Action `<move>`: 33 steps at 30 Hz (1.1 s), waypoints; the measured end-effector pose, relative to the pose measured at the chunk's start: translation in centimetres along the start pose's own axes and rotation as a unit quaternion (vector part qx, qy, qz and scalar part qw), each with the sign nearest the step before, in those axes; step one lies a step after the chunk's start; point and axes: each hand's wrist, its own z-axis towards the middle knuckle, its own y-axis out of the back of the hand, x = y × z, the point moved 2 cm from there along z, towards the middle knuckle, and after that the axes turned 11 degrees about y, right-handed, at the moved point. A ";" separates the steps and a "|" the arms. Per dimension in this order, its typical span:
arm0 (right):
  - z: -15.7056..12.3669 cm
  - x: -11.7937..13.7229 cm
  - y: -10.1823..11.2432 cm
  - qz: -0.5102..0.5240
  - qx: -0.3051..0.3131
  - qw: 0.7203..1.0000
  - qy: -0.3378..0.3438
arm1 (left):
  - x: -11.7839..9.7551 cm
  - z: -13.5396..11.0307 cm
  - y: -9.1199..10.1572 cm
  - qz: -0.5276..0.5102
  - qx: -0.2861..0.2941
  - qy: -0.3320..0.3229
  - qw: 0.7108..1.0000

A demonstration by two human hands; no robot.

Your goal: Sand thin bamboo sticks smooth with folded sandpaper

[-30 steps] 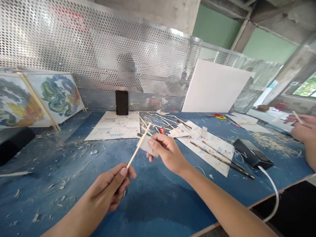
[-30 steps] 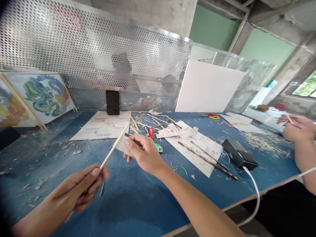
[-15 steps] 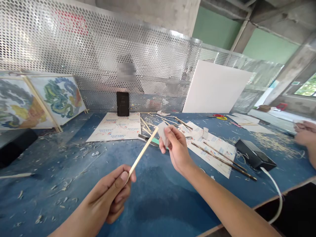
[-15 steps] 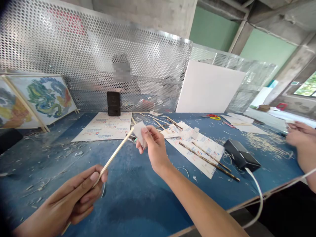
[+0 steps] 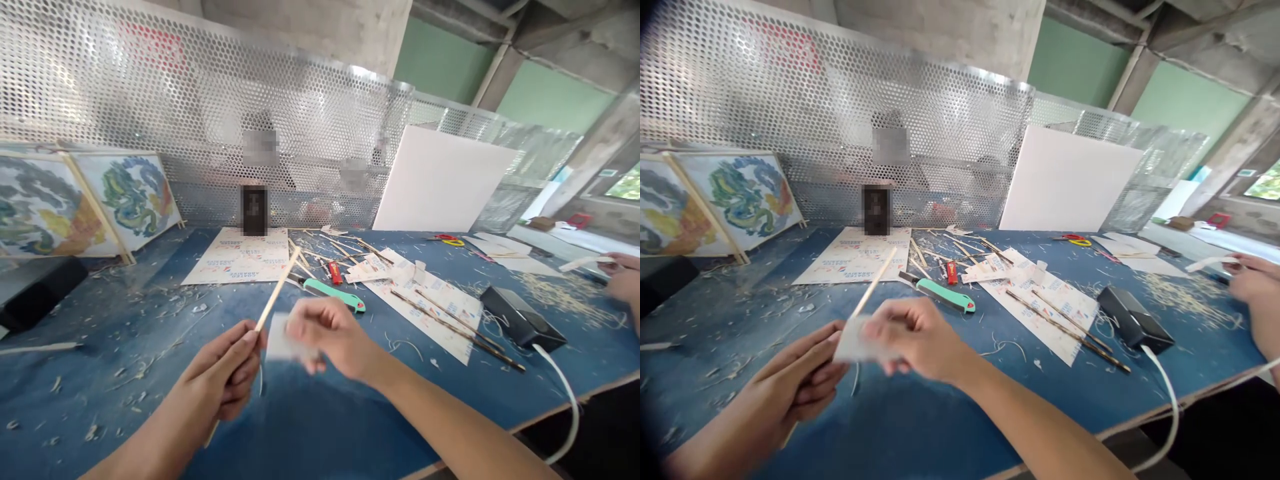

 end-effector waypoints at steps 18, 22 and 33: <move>0.3 -0.7 2.3 -0.156 -0.199 0.965 0.074 | 1.3 -1.2 -0.7 0.024 0.085 0.061 0.994; 0.1 -1.1 1.1 -0.153 -0.052 0.987 0.007 | 1.6 -0.8 -0.5 0.022 0.097 0.064 0.993; -0.1 -2.5 -0.1 -0.161 -0.019 0.985 -0.051 | 1.8 -1.0 -1.0 0.057 0.106 -0.013 0.993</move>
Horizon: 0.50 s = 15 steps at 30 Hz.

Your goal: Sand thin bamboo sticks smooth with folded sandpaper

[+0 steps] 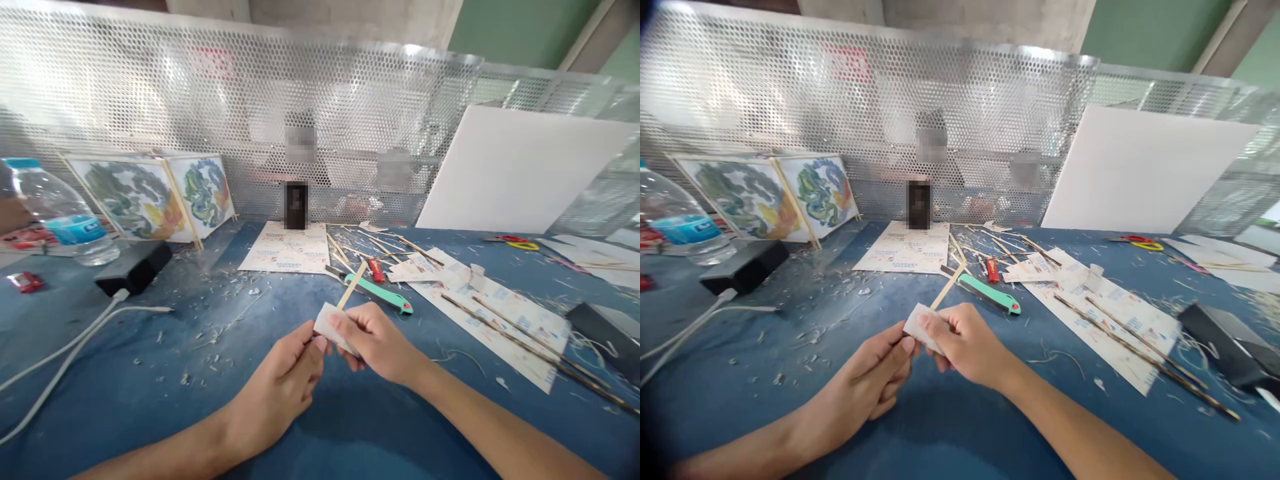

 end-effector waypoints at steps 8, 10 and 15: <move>0.4 1.2 1.5 -0.002 -0.155 0.987 0.042 | -0.8 -0.5 -0.6 0.046 -0.035 -0.020 0.998; 0.3 0.7 0.7 0.033 -0.034 0.999 -0.006 | -0.8 -0.8 -0.5 0.054 -0.049 -0.034 0.997; 0.6 -0.4 1.9 0.064 -0.119 0.991 0.005 | -1.0 -1.4 0.4 0.071 -0.085 -0.081 0.991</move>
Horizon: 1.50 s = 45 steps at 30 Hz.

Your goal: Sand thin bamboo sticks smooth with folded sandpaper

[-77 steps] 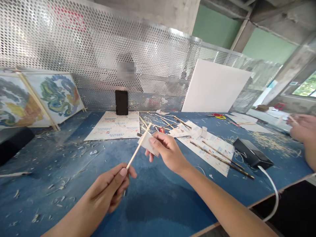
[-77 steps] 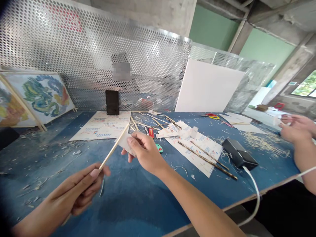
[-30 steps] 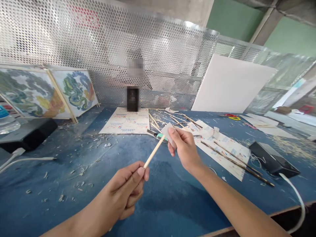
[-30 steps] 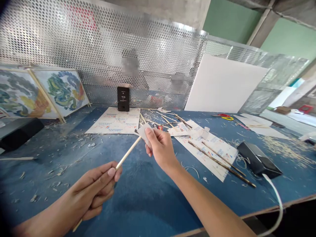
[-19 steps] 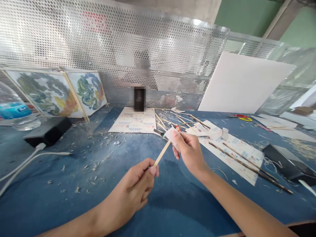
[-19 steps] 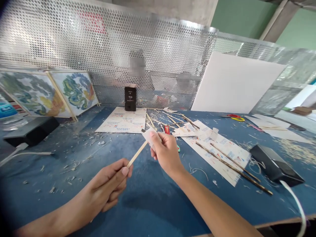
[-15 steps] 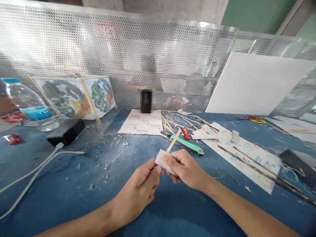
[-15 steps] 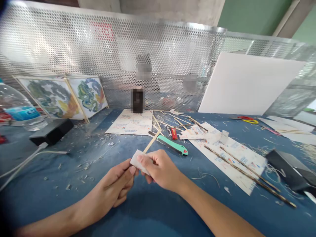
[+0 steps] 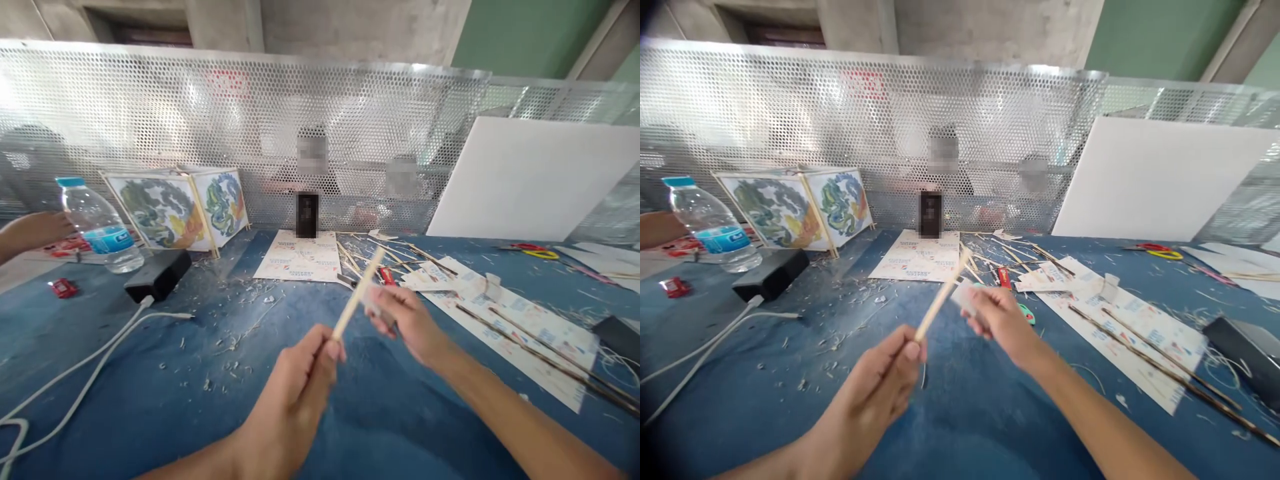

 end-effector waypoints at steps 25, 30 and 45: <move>-0.6 1.6 -1.5 -0.056 -0.081 0.994 0.051 | 0.4 0.7 -0.1 0.093 0.031 0.000 0.995; -1.7 0.8 -3.4 -0.035 0.070 0.997 0.014 | 0.8 0.8 0.1 0.090 0.024 -0.001 0.996; 0.5 1.9 0.6 -0.051 -0.094 0.990 0.092 | 0.9 1.9 0.1 0.029 0.041 0.017 0.999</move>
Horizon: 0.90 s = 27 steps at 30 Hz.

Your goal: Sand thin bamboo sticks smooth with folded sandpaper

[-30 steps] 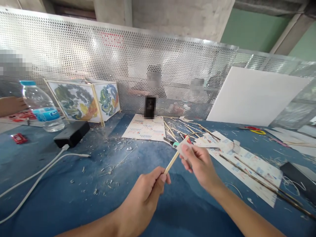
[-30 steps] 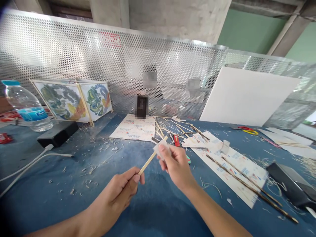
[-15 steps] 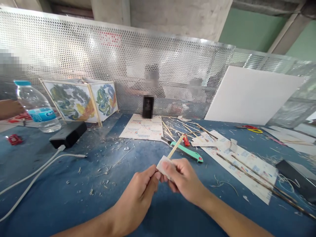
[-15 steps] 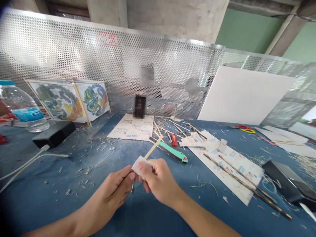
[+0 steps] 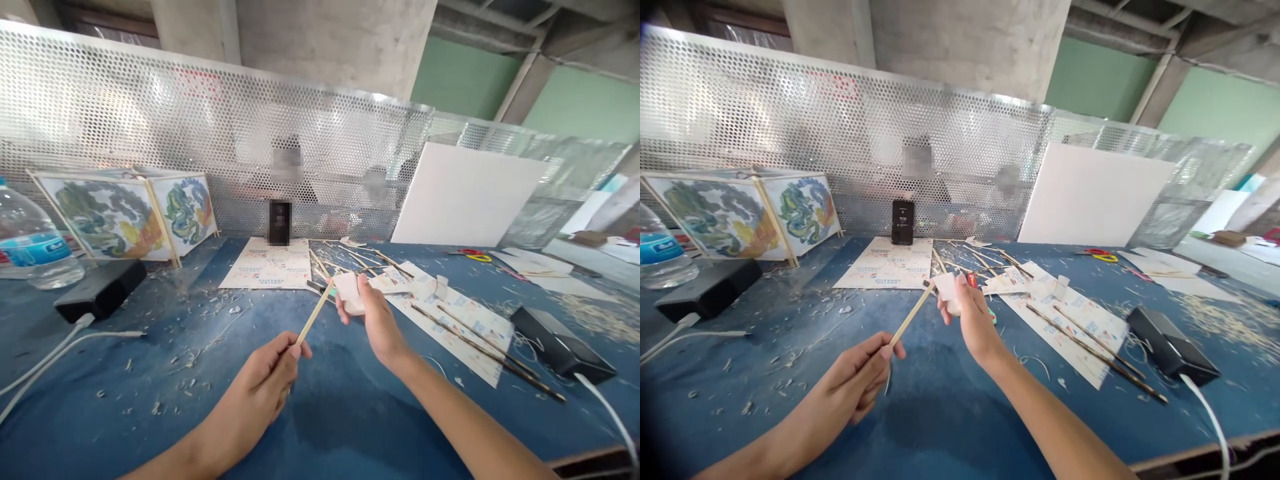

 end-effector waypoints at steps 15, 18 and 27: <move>-0.2 -0.2 0.1 -0.017 0.068 0.997 -0.008 | -0.5 -0.8 -0.2 0.080 -0.012 -0.023 0.996; -1.0 0.1 -0.9 -0.007 0.079 0.997 -0.023 | -0.4 -0.8 -0.2 0.081 -0.019 -0.021 0.996; -0.6 0.6 0.4 -0.015 0.056 0.998 -0.013 | -0.2 -1.6 -0.6 0.120 -0.017 -0.016 0.992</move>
